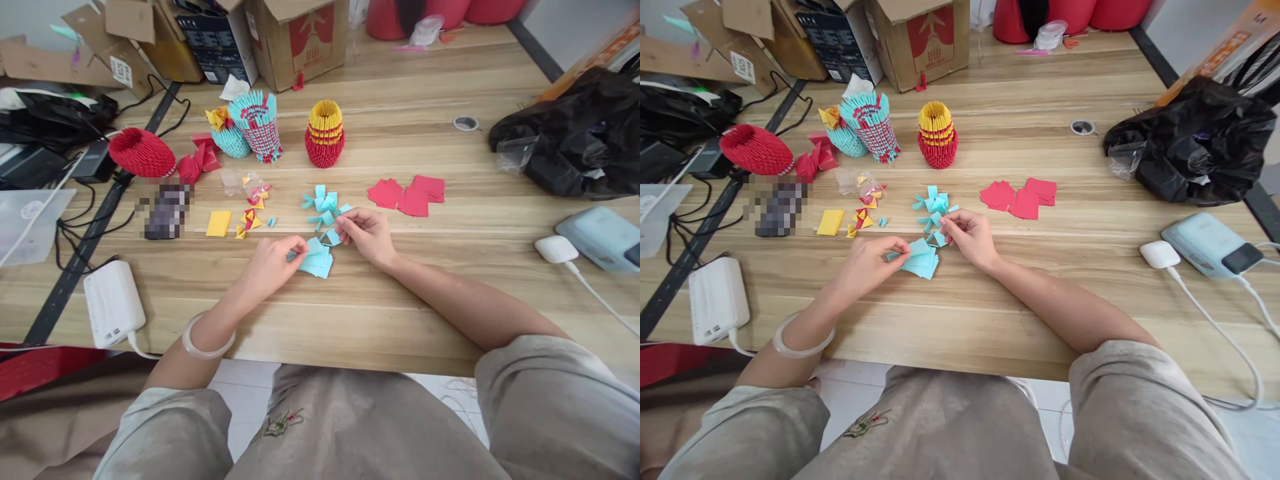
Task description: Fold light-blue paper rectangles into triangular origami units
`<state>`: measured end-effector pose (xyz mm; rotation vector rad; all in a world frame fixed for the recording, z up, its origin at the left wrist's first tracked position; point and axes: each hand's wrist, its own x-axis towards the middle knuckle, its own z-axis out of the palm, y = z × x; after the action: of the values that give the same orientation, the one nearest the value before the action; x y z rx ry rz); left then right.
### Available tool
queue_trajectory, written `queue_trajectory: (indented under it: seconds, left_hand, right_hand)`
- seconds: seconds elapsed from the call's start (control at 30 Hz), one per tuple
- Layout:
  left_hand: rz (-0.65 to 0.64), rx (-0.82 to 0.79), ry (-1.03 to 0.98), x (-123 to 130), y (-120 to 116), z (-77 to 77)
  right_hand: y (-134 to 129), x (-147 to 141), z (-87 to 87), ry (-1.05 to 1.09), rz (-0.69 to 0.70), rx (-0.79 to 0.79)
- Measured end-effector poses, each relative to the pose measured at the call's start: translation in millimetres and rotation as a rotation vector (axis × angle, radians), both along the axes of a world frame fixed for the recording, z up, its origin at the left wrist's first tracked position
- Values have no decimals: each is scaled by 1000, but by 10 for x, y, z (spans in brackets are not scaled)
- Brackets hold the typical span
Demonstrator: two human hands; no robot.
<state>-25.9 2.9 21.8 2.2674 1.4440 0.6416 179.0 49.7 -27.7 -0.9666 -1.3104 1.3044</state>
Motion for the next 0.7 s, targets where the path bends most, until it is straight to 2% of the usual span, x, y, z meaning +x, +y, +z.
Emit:
queue_trajectory:
  seconds: [0.17, 0.27, 0.37, 0.43, 0.5, 0.57, 0.63, 0.7]
  left_hand:
    - [-59, 23, -4, -9, 11, 4]
    - [-44, 42, -19, -2, 13, 4]
    - [15, 142, -77, 23, 3, 6]
    - [73, 266, -117, 46, -8, 7]
    - [127, 395, -143, 70, -24, 4]
    - [132, 488, -168, 94, -45, -2]
    - [89, 515, -191, 117, -66, -12]
    - [32, 488, -209, 136, -84, -26]
  right_hand:
    - [5, -4, 7, 10, -18, -1]
    - [10, -4, 6, 14, -34, 3]
    - [-18, 2, 17, -9, -100, 34]
    - [-74, 7, 35, -51, -133, 124]
    - [-152, 5, 54, -125, -72, 246]
    - [-232, -9, 64, -205, 88, 317]
    - [-288, -29, 65, -242, 203, 316]
    - [-307, -48, 63, -248, 246, 269]
